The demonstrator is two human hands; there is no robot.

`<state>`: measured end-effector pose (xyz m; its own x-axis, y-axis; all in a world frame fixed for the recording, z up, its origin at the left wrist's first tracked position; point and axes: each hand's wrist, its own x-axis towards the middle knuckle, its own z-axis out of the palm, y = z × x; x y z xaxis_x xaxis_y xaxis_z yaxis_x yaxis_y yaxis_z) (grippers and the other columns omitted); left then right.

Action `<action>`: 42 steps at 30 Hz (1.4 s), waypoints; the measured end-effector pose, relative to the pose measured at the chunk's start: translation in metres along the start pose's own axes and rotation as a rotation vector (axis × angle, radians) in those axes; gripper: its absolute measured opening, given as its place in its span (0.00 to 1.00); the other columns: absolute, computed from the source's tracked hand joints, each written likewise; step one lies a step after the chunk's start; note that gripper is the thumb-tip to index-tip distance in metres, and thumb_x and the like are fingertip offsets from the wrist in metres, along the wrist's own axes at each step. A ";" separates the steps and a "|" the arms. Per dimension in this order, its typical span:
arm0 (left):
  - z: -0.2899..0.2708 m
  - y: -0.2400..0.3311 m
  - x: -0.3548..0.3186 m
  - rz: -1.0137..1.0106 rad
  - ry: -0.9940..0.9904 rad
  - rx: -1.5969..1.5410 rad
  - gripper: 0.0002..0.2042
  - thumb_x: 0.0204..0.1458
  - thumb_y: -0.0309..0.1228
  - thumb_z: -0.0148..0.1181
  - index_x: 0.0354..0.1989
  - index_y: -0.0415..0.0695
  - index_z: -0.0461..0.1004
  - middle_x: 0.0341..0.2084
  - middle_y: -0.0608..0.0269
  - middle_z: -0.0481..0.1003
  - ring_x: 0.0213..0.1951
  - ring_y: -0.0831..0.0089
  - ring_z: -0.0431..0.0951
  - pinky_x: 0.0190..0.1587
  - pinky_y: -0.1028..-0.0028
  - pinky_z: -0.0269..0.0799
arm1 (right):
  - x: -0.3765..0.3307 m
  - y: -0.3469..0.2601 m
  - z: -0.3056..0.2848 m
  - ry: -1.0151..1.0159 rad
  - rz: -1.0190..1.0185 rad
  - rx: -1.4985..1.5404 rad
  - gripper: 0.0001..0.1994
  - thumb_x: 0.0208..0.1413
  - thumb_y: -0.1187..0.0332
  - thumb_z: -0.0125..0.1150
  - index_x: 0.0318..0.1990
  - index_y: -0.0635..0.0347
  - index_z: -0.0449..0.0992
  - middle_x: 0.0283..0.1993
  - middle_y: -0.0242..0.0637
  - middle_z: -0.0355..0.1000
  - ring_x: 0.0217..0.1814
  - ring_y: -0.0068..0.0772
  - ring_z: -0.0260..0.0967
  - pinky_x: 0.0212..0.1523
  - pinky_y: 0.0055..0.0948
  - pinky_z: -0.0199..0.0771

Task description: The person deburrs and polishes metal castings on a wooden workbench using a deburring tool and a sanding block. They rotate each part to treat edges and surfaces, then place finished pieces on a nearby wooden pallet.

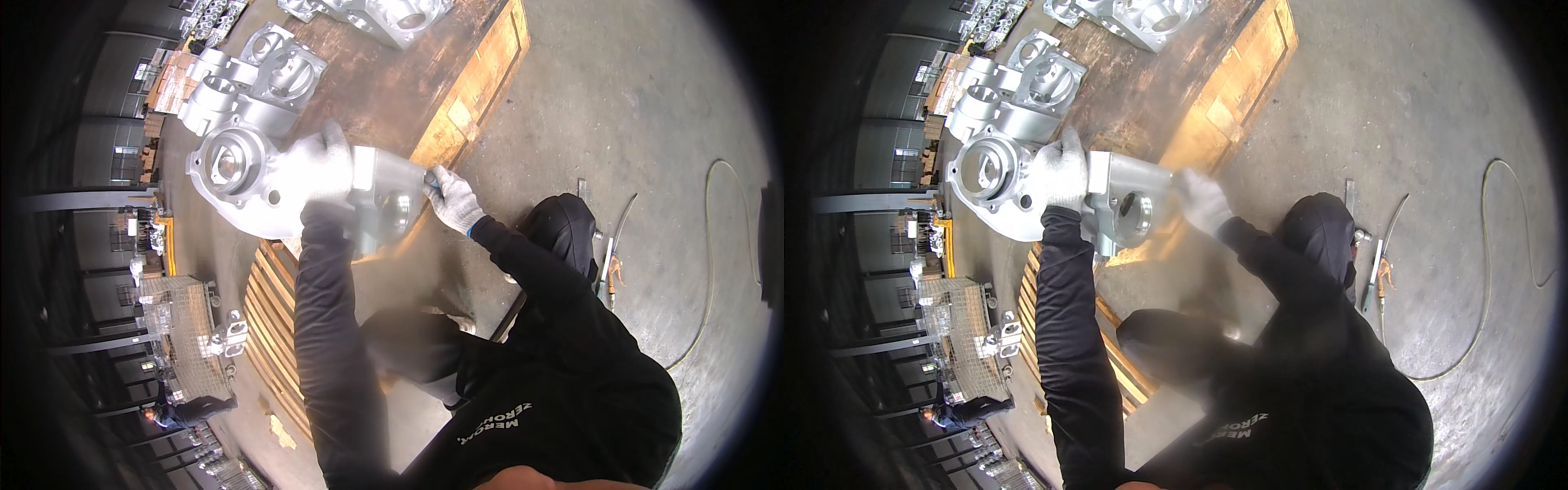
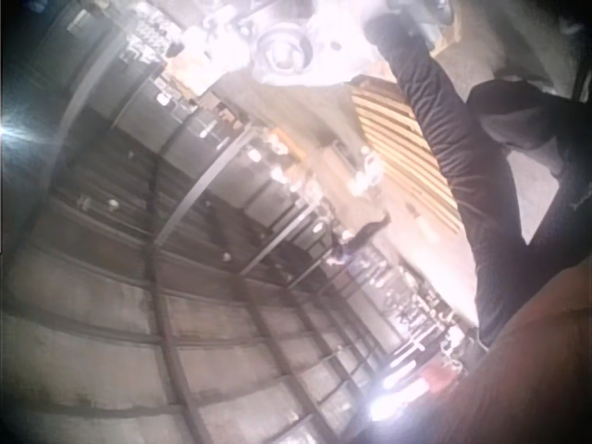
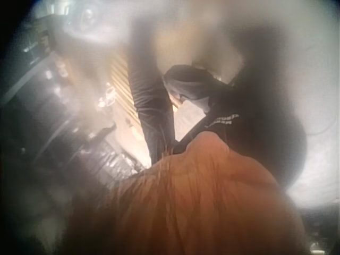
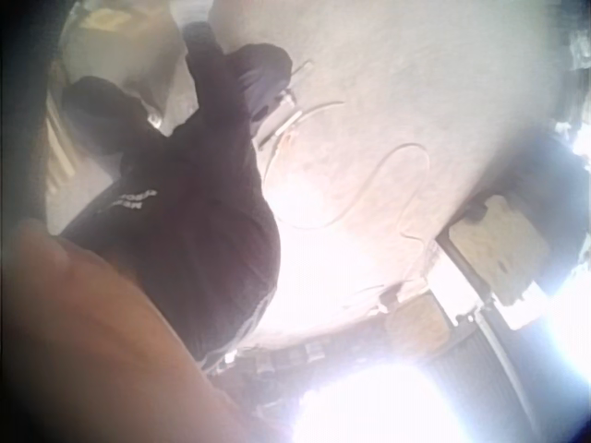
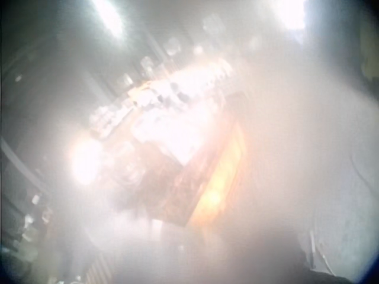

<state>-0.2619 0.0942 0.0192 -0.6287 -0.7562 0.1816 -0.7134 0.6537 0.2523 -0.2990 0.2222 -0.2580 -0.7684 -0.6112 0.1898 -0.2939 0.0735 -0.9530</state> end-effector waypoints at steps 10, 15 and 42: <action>0.007 -0.007 0.004 0.016 0.038 -0.076 0.32 0.66 0.55 0.49 0.30 0.34 0.83 0.22 0.43 0.80 0.30 0.53 0.84 0.41 0.57 0.75 | 0.012 -0.007 0.006 0.130 -0.072 -0.005 0.09 0.62 0.69 0.63 0.47 0.57 0.73 0.44 0.52 0.77 0.48 0.60 0.76 0.50 0.51 0.76; 0.006 -0.004 0.003 0.007 0.055 -0.048 0.33 0.66 0.55 0.48 0.29 0.34 0.83 0.22 0.44 0.80 0.29 0.52 0.84 0.41 0.57 0.75 | 0.008 -0.004 0.015 0.233 -0.175 -0.050 0.13 0.56 0.80 0.59 0.48 0.61 0.72 0.40 0.50 0.75 0.45 0.62 0.75 0.46 0.49 0.76; 0.016 -0.018 0.013 0.041 0.064 -0.071 0.32 0.66 0.53 0.48 0.26 0.33 0.80 0.17 0.46 0.76 0.25 0.55 0.80 0.37 0.56 0.73 | 0.010 -0.005 0.025 0.301 -0.121 -0.139 0.12 0.55 0.76 0.59 0.47 0.60 0.72 0.41 0.54 0.75 0.45 0.63 0.74 0.47 0.53 0.75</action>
<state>-0.2614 0.0731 0.0018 -0.6344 -0.7306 0.2526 -0.6625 0.6822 0.3093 -0.2912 0.1958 -0.2574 -0.8501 -0.3642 0.3803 -0.4518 0.1335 -0.8821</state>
